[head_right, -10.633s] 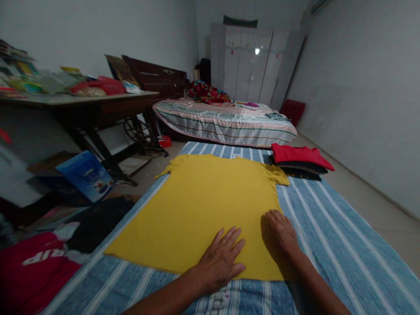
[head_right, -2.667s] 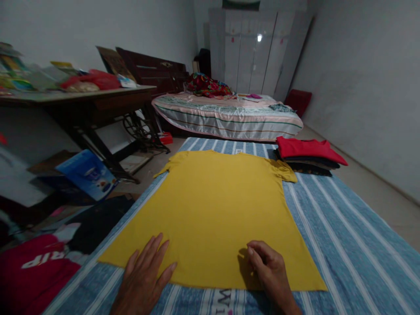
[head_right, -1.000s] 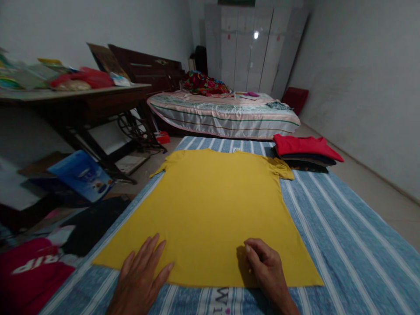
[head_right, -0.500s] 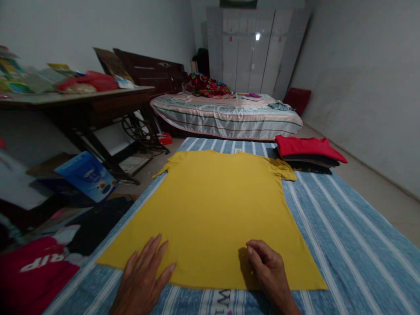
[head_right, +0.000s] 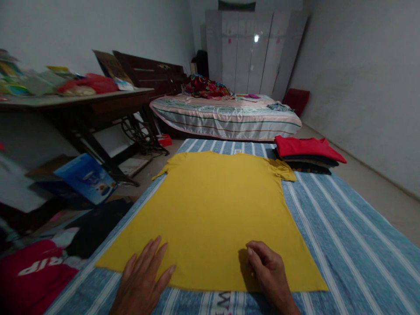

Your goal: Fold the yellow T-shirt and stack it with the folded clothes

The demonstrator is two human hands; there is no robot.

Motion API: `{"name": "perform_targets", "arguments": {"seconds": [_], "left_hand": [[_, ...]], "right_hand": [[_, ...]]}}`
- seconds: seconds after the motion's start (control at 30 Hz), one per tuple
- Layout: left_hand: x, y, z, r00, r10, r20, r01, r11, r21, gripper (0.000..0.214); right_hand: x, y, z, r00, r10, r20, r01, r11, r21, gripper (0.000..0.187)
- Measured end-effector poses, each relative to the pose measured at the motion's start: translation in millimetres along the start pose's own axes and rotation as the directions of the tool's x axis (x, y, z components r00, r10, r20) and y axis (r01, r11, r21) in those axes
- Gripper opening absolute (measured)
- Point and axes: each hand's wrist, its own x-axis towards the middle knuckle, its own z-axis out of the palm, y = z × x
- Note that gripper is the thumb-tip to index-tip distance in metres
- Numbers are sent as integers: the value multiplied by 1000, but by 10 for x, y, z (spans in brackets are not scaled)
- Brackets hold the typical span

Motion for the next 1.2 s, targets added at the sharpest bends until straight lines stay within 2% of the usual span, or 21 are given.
{"name": "perform_targets", "arguments": {"seconds": [0.4,0.53,0.73,1.0,1.2], "left_hand": [[4,0,8,998,-39,40,40,999,-11,46],[-5,-28,37,1000,-14,12,14,1000,-3,46],[7,-55,75,1000,6,-18,-6,1000,10,46],[15,-67,66,999,-4,32,3,1000,28,48],[9,-44,89,1000,-8,-23,8,1000,24,48]], "right_hand": [[8,17,-10,1000,-3,8,3,1000,-2,42],[14,16,-3,1000,7,26,-7,1000,1,44],[5,-1,40,999,-35,-24,35,999,6,39],[-11,-41,37,999,-49,7,49,999,12,39],[-3,-19,29,999,-35,4,35,999,29,36]]}}
